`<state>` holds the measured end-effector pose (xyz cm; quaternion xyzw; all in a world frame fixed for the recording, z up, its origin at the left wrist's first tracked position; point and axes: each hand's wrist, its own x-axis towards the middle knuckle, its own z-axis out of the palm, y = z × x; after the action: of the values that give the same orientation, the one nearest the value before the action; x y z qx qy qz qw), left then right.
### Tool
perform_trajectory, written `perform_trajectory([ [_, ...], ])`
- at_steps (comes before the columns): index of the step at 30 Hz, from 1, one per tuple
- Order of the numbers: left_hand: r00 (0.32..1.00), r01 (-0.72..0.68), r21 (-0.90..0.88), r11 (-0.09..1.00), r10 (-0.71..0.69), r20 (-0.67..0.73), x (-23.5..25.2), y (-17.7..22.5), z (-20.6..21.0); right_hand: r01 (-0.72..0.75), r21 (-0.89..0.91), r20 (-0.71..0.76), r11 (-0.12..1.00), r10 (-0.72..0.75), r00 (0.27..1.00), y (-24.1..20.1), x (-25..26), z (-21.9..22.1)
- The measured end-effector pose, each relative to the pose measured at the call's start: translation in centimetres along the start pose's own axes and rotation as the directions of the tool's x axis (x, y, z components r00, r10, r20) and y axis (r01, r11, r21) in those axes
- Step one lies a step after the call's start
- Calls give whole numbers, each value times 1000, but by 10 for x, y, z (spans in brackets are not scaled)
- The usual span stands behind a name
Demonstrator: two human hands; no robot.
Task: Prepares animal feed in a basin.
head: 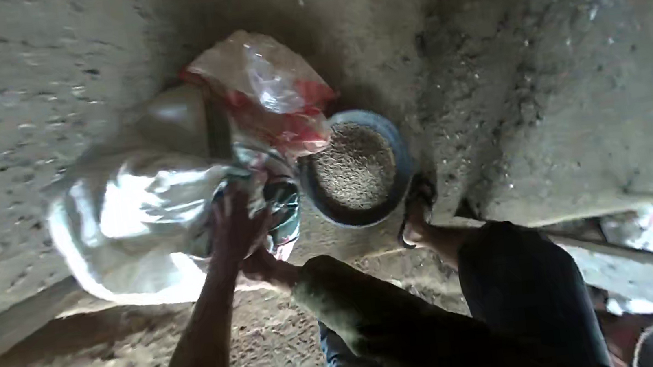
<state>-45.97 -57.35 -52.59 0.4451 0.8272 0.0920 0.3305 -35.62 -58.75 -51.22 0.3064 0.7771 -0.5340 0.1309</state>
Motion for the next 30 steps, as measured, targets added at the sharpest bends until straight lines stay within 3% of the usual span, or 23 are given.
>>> perform_trajectory([
  [1,1000,-3,33,999,3,2,7,-15,16,105,-34,22,994,-104,994,17,0,3],
  [3,998,-28,168,985,18,63,25,-36,31,349,11,-137,937,-344,929,47,-11,-2],
  [5,984,8,259,966,-54,170,43,-42,30,428,109,-355,897,-367,860,76,-45,-22],
  [6,979,23,233,972,-69,193,53,-45,28,396,142,-483,907,-286,828,93,-63,-39],
  [8,973,54,130,990,-81,215,57,-44,17,162,278,-639,947,56,767,129,-100,-77],
  [10,979,83,89,993,-97,178,49,-22,-3,-157,453,-627,878,438,644,170,-122,-131],
  [11,984,116,78,990,-125,128,36,-8,-12,-251,507,-609,824,549,573,194,-129,-151],
  [13,977,182,-15,983,-183,-109,0,30,-21,-269,549,-643,791,606,469,240,-137,-176],
  [14,950,149,-54,987,-158,-268,-16,53,-17,-260,557,-654,789,610,448,256,-137,-184],
  [16,880,-96,-146,985,16,-475,-32,110,17,-310,550,-619,775,628,471,278,-135,-202],
  [17,866,-238,-208,949,111,-487,-30,137,47,-326,546,-610,772,632,478,289,-129,-207],
  [19,910,-351,-355,867,225,-349,-1,163,122,-356,520,-610,776,629,482,319,-114,-208],
  [21,963,-249,-391,886,183,-198,50,166,185,-316,486,-656,815,579,484,354,-94,-205],
  [24,992,-85,-351,933,45,-119,109,150,244,-225,441,-698,869,490,523,398,-70,-197],
  [27,976,-58,-319,946,-13,-218,131,145,278,-33,453,-785,891,416,458,420,-45,-174],
  [30,940,-87,-409,909,-61,-336,131,157,299,188,546,-805,817,449,388,421,-27,-156],
])
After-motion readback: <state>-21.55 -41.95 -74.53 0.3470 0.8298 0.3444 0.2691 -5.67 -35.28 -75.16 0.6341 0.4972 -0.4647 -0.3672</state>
